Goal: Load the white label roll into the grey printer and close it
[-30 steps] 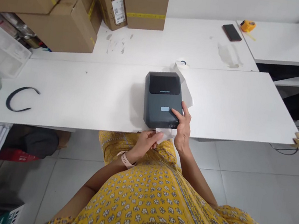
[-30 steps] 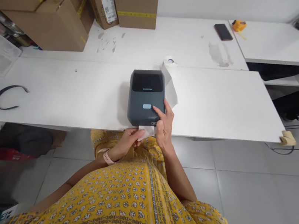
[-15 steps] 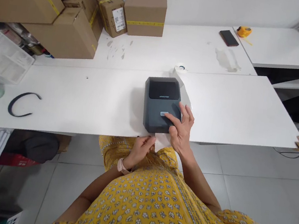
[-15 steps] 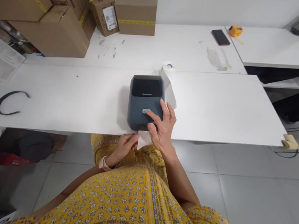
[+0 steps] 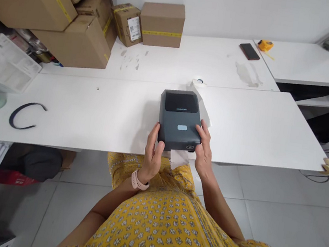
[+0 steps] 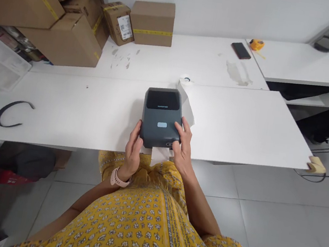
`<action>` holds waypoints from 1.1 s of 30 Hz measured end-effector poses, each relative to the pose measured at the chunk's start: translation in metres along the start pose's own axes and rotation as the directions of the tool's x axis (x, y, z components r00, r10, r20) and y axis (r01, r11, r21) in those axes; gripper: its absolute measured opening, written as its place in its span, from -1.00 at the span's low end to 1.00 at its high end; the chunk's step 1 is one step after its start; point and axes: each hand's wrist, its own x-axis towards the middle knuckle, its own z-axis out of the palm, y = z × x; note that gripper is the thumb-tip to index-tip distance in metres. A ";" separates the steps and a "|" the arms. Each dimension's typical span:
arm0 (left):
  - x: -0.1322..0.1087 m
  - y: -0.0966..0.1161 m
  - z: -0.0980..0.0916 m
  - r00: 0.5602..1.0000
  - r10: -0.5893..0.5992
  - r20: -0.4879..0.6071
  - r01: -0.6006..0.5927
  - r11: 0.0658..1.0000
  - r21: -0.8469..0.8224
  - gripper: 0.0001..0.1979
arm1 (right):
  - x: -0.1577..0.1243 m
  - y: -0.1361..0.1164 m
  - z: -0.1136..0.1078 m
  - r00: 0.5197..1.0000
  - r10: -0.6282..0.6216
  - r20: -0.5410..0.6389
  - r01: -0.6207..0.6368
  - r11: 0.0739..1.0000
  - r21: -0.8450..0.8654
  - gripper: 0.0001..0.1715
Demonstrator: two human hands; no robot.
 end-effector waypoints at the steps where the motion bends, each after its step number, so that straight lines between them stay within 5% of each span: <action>1: 0.001 0.001 0.001 1.000 0.027 -0.005 -0.027 1.000 -0.008 -0.44 | -0.001 0.003 0.000 1.000 0.021 -0.023 -0.020 0.999 0.038 -0.31; 5: 0.024 0.009 -0.001 0.982 0.169 -0.083 -0.175 0.983 -0.064 -0.47 | 0.022 0.005 -0.002 0.996 -0.025 -0.085 0.032 0.995 0.090 -0.19; 10: 0.086 0.005 -0.002 0.963 0.135 -0.233 -0.157 0.985 -0.077 -0.56 | 0.110 -0.012 -0.006 0.962 -0.237 -0.137 0.239 0.971 0.000 -0.01; 15: 0.124 -0.018 0.004 0.988 -0.078 -0.133 0.101 0.979 0.179 -0.56 | 0.196 -0.029 -0.004 0.943 -0.225 -0.244 0.240 0.970 0.033 -0.11; 22: 0.115 -0.018 0.004 0.993 -0.121 -0.010 0.116 0.922 0.370 -0.45 | 0.281 0.003 -0.003 0.989 -0.132 -0.072 0.133 0.991 0.008 -0.03; 25: 0.113 -0.015 0.001 0.986 -0.164 0.025 0.139 0.901 0.410 -0.34 | 0.273 0.002 -0.006 0.970 -0.190 -0.154 0.176 0.979 -0.100 -0.02; 29: 0.114 -0.013 0.000 0.980 -0.196 0.030 0.164 0.884 0.438 -0.32 | 0.212 -0.011 -0.014 0.894 -0.369 -0.253 0.298 0.913 -0.278 -0.22; 30: 0.114 -0.012 0.001 0.980 -0.198 0.029 0.165 0.879 0.447 -0.32 | 0.196 -0.013 -0.014 0.908 -0.374 -0.190 0.312 0.905 -0.291 -0.31; 32: 0.115 -0.011 0.003 0.981 -0.194 0.023 0.162 0.873 0.461 -0.33 | 0.169 -0.011 -0.013 0.930 -0.343 0.133 0.367 0.881 -0.300 -0.46; 33: 0.115 -0.010 0.004 0.981 -0.191 0.016 0.162 0.870 0.465 -0.33 | 0.161 -0.009 -0.010 0.899 -0.299 0.321 0.398 0.863 -0.311 -0.51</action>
